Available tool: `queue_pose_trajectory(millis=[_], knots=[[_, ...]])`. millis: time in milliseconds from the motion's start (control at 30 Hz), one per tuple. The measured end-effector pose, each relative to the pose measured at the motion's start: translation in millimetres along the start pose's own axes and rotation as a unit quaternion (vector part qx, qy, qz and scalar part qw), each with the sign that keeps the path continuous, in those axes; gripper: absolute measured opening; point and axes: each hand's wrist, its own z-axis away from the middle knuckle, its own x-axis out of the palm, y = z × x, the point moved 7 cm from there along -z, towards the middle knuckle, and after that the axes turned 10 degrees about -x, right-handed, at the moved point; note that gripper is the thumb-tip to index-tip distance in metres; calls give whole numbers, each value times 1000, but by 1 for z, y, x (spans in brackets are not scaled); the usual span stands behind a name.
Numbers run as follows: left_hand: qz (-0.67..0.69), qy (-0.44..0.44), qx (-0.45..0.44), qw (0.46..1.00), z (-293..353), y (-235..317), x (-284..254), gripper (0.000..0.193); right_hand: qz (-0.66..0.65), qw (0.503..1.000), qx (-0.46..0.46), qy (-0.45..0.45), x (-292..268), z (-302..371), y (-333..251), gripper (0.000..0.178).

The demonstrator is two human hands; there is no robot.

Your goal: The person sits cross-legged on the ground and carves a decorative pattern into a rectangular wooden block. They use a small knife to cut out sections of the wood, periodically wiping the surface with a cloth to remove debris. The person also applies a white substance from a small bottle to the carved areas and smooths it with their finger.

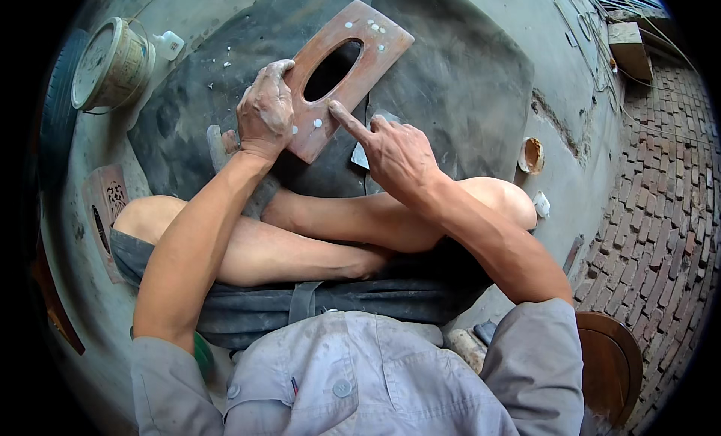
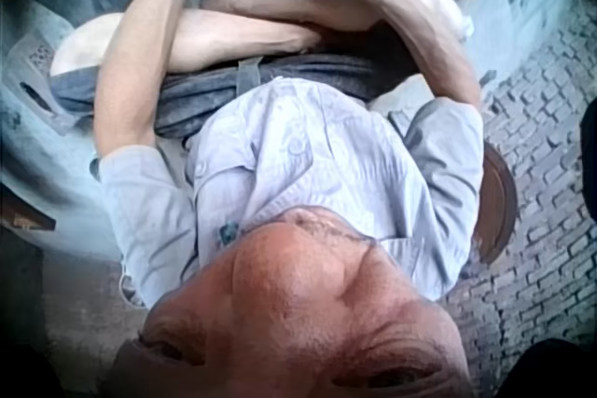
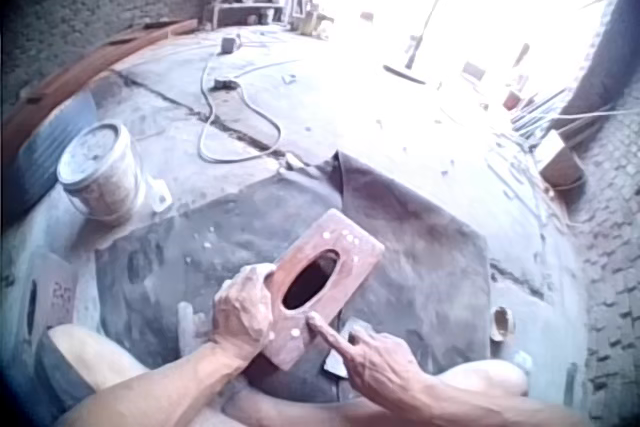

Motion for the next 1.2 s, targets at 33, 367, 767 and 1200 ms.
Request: queue_pose_trajectory(millis=[33, 367, 767, 1200], knots=[[-1, 0, -2, 1000, 0, 0, 1, 29, 3, 1000, 9, -13, -4, 2, -2, 82], [-7, 5, 2, 1000, -3, 0, 3, 29, -8, 1000, 10, -18, -2, 4, -6, 77], [-1, -5, 0, 1000, -1, -1, 4, 29, -36, 995, 27, -86, 5, 16, -9, 89], [-6, 13, 10, 1000, -1, 0, 4, 28, -23, 994, 46, -92, 13, 8, -2, 99]])
